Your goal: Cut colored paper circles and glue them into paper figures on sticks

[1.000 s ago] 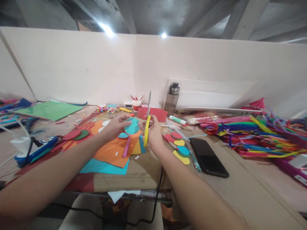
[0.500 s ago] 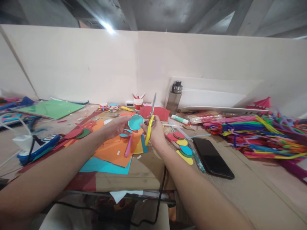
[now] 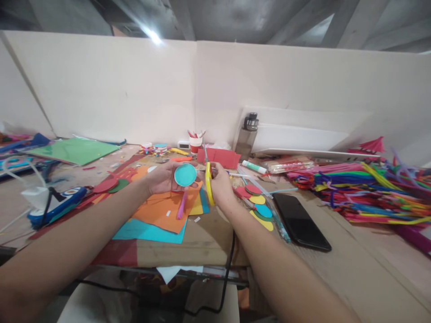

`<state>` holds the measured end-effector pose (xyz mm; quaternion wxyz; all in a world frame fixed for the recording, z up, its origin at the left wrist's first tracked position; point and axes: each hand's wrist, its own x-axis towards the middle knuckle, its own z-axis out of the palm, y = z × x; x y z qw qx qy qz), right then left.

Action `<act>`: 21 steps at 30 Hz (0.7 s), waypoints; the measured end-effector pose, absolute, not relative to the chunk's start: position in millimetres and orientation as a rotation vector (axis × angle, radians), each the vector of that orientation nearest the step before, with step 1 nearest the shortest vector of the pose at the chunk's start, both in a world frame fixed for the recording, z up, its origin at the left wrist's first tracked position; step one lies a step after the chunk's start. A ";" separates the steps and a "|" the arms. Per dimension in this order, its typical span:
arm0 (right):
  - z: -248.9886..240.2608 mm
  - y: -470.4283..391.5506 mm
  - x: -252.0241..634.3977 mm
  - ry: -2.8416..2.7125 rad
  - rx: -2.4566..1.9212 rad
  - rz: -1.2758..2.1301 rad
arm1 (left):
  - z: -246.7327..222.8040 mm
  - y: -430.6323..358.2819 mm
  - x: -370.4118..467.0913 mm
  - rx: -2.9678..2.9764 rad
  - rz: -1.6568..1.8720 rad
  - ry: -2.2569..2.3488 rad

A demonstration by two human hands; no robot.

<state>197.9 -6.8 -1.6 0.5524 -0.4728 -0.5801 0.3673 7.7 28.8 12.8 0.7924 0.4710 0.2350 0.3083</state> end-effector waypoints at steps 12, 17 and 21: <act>2.2 -20.1 206.0 -2.016 -1.896 0.052 | 16.3 58.5 -16.4 0.700 1.218 0.682; 3.5 -27.2 200.0 -2.214 -2.046 -0.059 | 29.3 61.8 -30.8 0.603 1.367 0.580; 12.6 -34.9 195.6 -2.377 -2.045 -0.199 | 31.9 62.4 -34.9 0.589 1.399 0.531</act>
